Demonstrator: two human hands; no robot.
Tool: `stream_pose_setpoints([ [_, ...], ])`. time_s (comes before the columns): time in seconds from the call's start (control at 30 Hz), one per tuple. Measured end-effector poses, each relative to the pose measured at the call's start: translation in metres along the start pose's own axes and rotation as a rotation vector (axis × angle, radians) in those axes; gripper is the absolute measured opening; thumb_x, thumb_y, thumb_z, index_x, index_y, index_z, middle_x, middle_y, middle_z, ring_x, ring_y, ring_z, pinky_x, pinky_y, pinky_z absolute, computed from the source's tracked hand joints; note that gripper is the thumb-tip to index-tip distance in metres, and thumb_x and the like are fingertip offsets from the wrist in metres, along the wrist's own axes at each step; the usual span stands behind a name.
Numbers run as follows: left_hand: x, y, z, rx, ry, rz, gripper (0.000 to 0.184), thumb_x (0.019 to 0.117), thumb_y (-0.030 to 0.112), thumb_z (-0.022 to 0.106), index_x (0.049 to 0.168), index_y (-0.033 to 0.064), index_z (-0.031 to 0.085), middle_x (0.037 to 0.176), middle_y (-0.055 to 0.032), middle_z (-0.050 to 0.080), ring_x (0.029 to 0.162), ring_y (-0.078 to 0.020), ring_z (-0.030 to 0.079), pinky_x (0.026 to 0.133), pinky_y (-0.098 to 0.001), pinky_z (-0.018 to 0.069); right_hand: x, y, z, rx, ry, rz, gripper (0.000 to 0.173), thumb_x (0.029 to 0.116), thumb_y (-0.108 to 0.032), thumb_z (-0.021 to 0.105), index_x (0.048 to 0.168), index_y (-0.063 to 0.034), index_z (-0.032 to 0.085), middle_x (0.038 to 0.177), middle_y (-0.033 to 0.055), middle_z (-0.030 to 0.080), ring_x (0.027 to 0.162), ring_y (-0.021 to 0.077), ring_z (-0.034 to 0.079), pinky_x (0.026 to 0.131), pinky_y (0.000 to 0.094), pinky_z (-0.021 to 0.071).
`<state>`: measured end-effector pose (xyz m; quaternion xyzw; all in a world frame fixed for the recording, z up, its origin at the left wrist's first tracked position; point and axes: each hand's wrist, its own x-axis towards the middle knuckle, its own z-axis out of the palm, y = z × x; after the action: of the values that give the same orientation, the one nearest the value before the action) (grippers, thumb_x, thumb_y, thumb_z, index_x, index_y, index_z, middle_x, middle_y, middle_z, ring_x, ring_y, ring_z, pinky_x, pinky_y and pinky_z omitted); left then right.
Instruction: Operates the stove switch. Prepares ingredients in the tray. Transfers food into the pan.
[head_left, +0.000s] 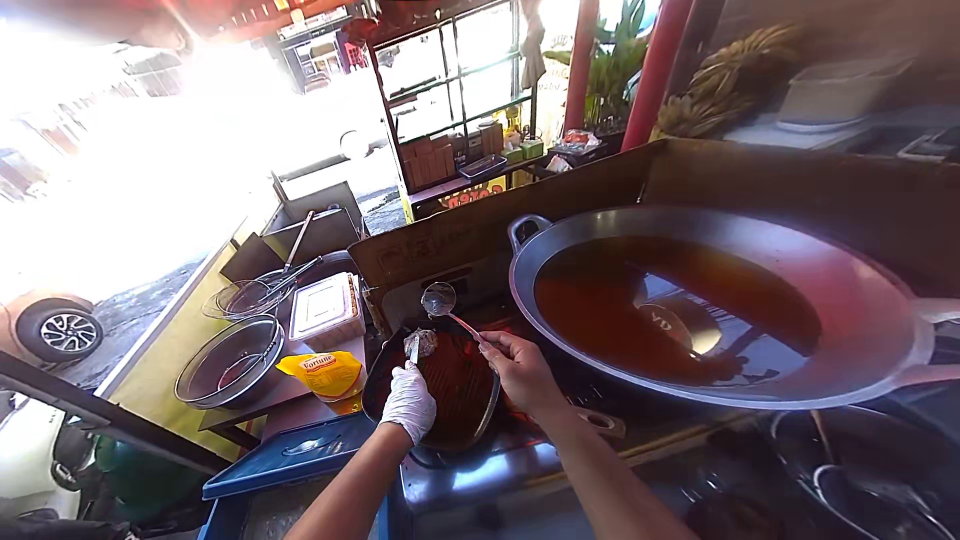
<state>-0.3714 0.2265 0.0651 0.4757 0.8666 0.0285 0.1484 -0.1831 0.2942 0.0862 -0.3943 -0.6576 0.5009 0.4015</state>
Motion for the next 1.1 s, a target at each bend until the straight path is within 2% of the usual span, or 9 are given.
stream_pose_setpoints([
  [0.13, -0.002, 0.008, -0.005, 0.179, 0.015, 0.027, 0.068, 0.0906, 0.008, 0.064, 0.153, 0.0009, 0.036, 0.140, -0.0270, 0.049, 0.113, -0.0409, 0.065, 0.086, -0.0522, 0.0602, -0.002, -0.001, 0.000, -0.005, -0.001, -0.011, 0.025, 0.1071, -0.025, 0.056, 0.123, -0.0142, 0.072, 0.079, 0.0030, 0.068, 0.062, 0.0136, 0.059, 0.059, 0.0324, 0.0512],
  [0.27, 0.002, -0.008, -0.021, 0.391, 0.116, 0.230, 0.065, 0.0877, 0.004, 0.067, 0.150, 0.0052, 0.047, 0.133, -0.0252, 0.056, 0.114, -0.0421, 0.063, 0.086, -0.0537, 0.0589, -0.004, -0.003, -0.003, -0.004, 0.008, -0.009, 0.024, 0.1069, -0.024, 0.057, 0.123, -0.0133, 0.072, 0.081, 0.0031, 0.068, 0.063, 0.0131, 0.059, 0.061, 0.0324, 0.0513],
  [0.4, 0.000, -0.030, -0.049, 0.460, 0.172, 0.314, 0.060, 0.0907, 0.004, 0.061, 0.149, 0.0163, 0.052, 0.128, -0.0210, 0.059, 0.111, -0.0388, 0.065, 0.081, -0.0523, 0.0592, -0.006, -0.003, -0.009, -0.002, 0.018, -0.013, 0.025, 0.1070, -0.023, 0.057, 0.123, -0.0126, 0.072, 0.083, 0.0027, 0.069, 0.065, 0.0125, 0.060, 0.062, 0.0317, 0.0525],
  [0.53, -0.005, -0.055, -0.067, 0.409, 0.216, 0.331, 0.049, 0.0957, 0.013, 0.053, 0.142, 0.0273, 0.060, 0.123, -0.0155, 0.064, 0.107, -0.0325, 0.067, 0.080, -0.0503, 0.0590, -0.009, -0.002, -0.014, 0.005, 0.028, -0.006, 0.025, 0.1069, -0.025, 0.057, 0.123, -0.0126, 0.072, 0.083, 0.0029, 0.070, 0.064, 0.0123, 0.060, 0.062, 0.0313, 0.0529],
  [0.67, 0.000, -0.077, -0.071, 0.330, 0.196, 0.384, 0.050, 0.0943, 0.020, 0.054, 0.140, 0.0392, 0.062, 0.120, -0.0079, 0.067, 0.105, -0.0269, 0.069, 0.083, -0.0510, 0.0584, -0.011, 0.001, -0.020, -0.023, 0.036, -0.006, 0.026, 0.1069, -0.027, 0.057, 0.124, -0.0142, 0.072, 0.084, 0.0028, 0.071, 0.067, 0.0128, 0.062, 0.065, 0.0341, 0.0548],
  [0.77, 0.000, -0.079, -0.071, 0.277, 0.160, 0.392, 0.047, 0.0940, 0.024, 0.056, 0.138, 0.0413, 0.063, 0.119, -0.0068, 0.068, 0.107, -0.0264, 0.068, 0.084, -0.0527, 0.0575, -0.013, -0.001, -0.023, -0.065, 0.023, -0.011, 0.028, 0.1072, -0.026, 0.055, 0.126, -0.0124, 0.071, 0.091, 0.0055, 0.073, 0.075, 0.0161, 0.066, 0.073, 0.0404, 0.0572],
  [0.83, -0.002, -0.077, -0.073, 0.204, 0.120, 0.374, 0.048, 0.0926, 0.025, 0.058, 0.137, 0.0424, 0.064, 0.119, -0.0056, 0.068, 0.107, -0.0255, 0.067, 0.086, -0.0541, 0.0565, -0.014, -0.001, -0.021, -0.074, 0.025, -0.022, 0.028, 0.1070, -0.026, 0.056, 0.126, -0.0123, 0.071, 0.092, 0.0063, 0.073, 0.075, 0.0173, 0.066, 0.073, 0.0428, 0.0569],
  [1.0, 0.013, -0.073, -0.067, 0.069, -0.001, 0.329, 0.047, 0.0930, 0.026, 0.056, 0.137, 0.0410, 0.065, 0.124, 0.0003, 0.070, 0.115, -0.0204, 0.066, 0.094, -0.0537, 0.0540, -0.015, -0.001, -0.013, -0.012, 0.055, -0.018, 0.024, 0.1062, -0.021, 0.057, 0.122, -0.0114, 0.072, 0.086, 0.0046, 0.071, 0.066, 0.0142, 0.062, 0.065, 0.0372, 0.0543],
  [1.1, 0.026, -0.074, -0.063, -0.025, -0.057, 0.290, 0.046, 0.0938, 0.027, 0.055, 0.136, 0.0417, 0.065, 0.128, 0.0045, 0.071, 0.120, -0.0166, 0.065, 0.100, -0.0534, 0.0528, -0.014, 0.000, -0.012, 0.006, 0.049, -0.018, 0.025, 0.1065, -0.021, 0.057, 0.123, -0.0111, 0.072, 0.089, 0.0047, 0.073, 0.070, 0.0140, 0.064, 0.068, 0.0366, 0.0557],
])
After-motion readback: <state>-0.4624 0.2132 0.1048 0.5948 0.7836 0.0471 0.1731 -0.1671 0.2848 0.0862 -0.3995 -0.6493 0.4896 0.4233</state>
